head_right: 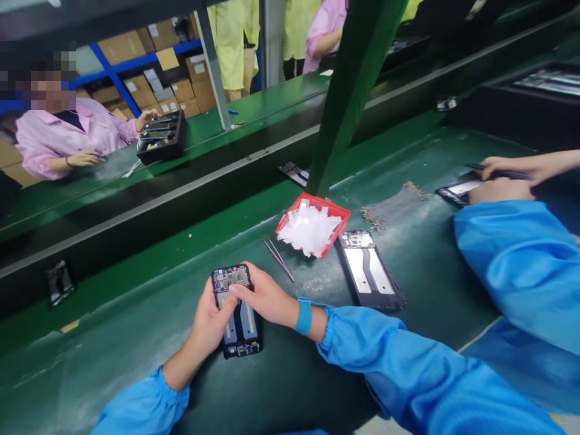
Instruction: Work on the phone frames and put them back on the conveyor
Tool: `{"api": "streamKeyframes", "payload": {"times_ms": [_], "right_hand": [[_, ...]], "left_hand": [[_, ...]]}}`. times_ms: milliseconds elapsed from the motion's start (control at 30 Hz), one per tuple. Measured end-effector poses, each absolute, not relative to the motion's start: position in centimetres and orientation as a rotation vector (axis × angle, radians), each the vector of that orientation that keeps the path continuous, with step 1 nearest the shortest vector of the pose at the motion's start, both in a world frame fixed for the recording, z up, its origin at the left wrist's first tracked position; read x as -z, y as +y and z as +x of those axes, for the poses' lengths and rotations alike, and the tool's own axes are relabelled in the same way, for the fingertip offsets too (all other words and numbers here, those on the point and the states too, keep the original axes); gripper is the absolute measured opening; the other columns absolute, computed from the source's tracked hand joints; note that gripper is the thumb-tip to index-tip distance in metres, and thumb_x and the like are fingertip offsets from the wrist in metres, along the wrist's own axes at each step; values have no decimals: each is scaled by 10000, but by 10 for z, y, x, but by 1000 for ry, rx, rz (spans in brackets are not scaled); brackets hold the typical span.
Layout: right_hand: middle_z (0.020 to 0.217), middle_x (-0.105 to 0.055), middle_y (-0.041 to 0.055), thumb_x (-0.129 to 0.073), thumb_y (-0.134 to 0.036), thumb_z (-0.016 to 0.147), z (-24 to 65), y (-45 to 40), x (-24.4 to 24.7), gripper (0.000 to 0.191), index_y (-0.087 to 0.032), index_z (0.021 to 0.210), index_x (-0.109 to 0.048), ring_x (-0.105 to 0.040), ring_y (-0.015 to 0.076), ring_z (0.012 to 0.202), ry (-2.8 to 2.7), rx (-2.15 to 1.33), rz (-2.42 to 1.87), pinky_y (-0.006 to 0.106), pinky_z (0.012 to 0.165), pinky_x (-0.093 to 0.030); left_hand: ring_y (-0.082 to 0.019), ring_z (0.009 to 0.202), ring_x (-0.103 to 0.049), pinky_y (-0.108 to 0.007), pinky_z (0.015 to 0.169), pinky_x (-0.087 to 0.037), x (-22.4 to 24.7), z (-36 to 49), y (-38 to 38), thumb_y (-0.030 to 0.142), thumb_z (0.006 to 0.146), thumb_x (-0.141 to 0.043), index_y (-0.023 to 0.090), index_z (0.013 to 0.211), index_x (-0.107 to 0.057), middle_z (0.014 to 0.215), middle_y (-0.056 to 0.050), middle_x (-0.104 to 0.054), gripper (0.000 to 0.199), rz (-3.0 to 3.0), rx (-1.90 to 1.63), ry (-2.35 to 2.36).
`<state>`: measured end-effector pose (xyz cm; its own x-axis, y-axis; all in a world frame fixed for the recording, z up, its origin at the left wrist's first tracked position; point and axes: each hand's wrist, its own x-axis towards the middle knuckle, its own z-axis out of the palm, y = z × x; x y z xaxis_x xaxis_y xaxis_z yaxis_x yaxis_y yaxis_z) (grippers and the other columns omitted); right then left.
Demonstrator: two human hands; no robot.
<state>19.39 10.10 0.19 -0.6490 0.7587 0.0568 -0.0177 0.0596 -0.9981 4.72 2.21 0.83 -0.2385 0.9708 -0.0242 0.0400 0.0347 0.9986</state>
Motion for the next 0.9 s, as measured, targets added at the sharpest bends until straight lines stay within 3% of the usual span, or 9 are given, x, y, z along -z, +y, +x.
{"api": "streamKeyframes", "payload": {"times_ms": [133,267,400,733,900], "right_hand": [[1026,-650,38,-584,-536,980,197,101,-2,361,-204,1114,-531,-629,205,972,-1755,-1705,-647,384,905,-564],[1312,-634,84,-537,-454,1003,201,104,-6,424,-213,1347,-478,-593,228,1265,-1778,-1809,-521,440,1131,-474],[1471,-567,96,-544,-367,988,202,105,-9,526,-228,1475,-401,-550,233,1359,-1756,-1842,-464,461,1185,-425],[1252,-653,70,-584,-379,992,197,102,1,402,-207,1345,-503,-608,219,1175,-1613,-1855,-442,415,1094,-466],[1153,-667,41,-572,-301,956,196,102,-2,334,-198,1273,-542,-616,193,1083,-1604,-1849,-444,363,1011,-482]], "left_hand": [[-212,960,-723,-331,886,-580,-7,46,21,380,836,-755,184,1161,-612,1060,-60,-753,407,1069,-1337,1487],[-228,990,-716,-338,901,-569,-3,41,21,376,800,-780,177,1190,-614,1095,-75,-751,468,995,-1362,1459],[-213,979,-708,-320,893,-561,-3,41,21,392,847,-744,175,1196,-625,1083,-67,-751,428,973,-1377,1429],[-187,908,-719,-286,834,-570,-9,44,20,361,868,-740,175,1138,-648,1021,-53,-763,341,1068,-1400,1446],[-173,832,-697,-266,773,-558,-11,47,22,340,819,-755,167,1077,-668,941,-40,-757,323,1038,-1408,1515]]}}
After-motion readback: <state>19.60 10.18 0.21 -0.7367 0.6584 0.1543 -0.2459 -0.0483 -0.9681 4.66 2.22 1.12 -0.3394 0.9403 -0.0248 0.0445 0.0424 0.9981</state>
